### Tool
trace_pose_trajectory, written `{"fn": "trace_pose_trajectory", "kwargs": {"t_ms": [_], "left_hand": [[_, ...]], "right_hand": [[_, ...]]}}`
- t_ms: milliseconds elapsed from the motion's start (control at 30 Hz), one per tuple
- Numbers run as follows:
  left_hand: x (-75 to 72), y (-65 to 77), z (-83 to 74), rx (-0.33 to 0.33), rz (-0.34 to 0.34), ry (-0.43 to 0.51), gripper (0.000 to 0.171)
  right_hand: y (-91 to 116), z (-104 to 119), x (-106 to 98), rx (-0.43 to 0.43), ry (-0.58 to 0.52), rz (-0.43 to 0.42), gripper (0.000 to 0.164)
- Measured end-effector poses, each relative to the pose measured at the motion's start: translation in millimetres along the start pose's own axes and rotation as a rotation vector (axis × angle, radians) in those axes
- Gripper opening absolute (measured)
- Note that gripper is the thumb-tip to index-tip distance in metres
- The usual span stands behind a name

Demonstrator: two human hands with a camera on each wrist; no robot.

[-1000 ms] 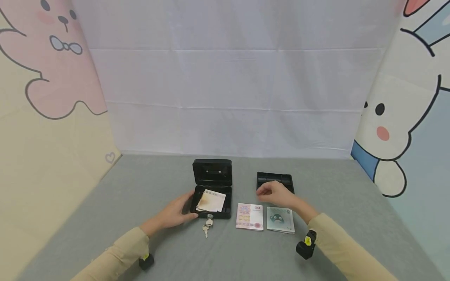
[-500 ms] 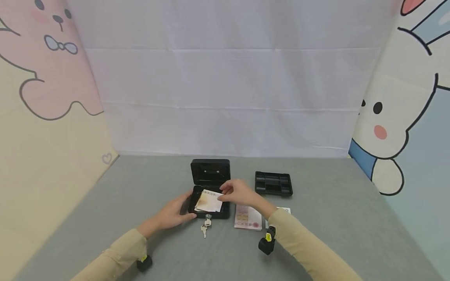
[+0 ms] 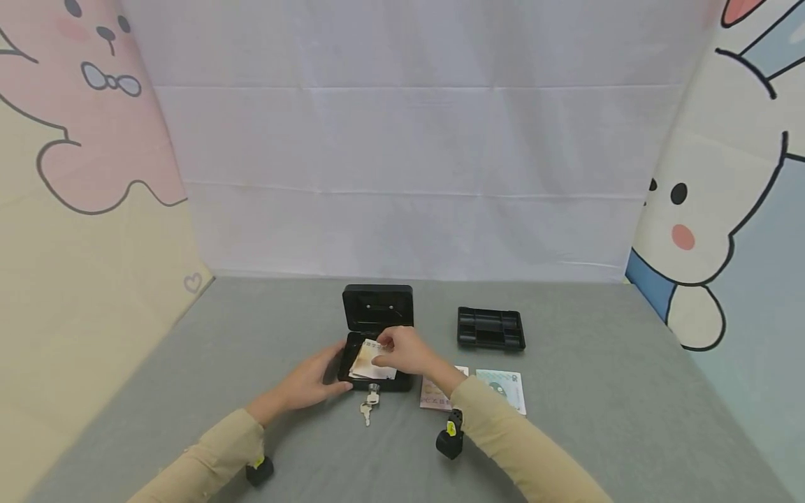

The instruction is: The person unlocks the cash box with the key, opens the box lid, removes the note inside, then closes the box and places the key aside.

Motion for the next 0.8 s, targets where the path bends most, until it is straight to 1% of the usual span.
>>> {"fn": "trace_pose_trajectory", "kwargs": {"t_ms": [100, 200, 333, 467, 567, 667, 800], "left_hand": [[0.2, 0.0, -0.3, -0.001, 0.001, 0.001, 0.078], [0.0, 0.3, -0.7, -0.001, 0.004, 0.008, 0.078], [-0.6, 0.5, -1.4, 0.001, 0.006, 0.015, 0.077], [-1.6, 0.4, -2.3, 0.008, -0.001, 0.014, 0.077], [-2.2, 0.5, -2.9, 0.011, -0.006, 0.008, 0.077], [-2.5, 0.7, -3.4, 0.011, -0.005, 0.004, 0.078], [-2.6, 0.7, -3.6, 0.012, -0.006, 0.006, 0.078]], "right_hand": [[-1.6, -0.9, 2.5, -0.002, 0.047, -0.035, 0.032], [-2.8, -3.1, 5.2, 0.013, 0.098, -0.053, 0.032], [-3.9, -3.2, 7.6, 0.029, 0.156, -0.047, 0.035], [-4.7, -2.3, 8.9, 0.030, 0.193, -0.043, 0.033], [-4.8, -2.7, 9.2, 0.032, 0.181, -0.059, 0.030], [-4.2, -3.1, 8.3, 0.025, 0.130, -0.092, 0.027], [-2.9, -3.8, 5.1, -0.011, 0.047, -0.131, 0.024]]}}
Point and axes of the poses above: each hand's wrist, its own y-axis away from the middle knuckle, its own x-axis out of the palm, z = x × y, the point moved 3 cm from there along -y, towards the middle knuckle, and after that the axes turned 9 degrees about -y, right-handed, at the moved point
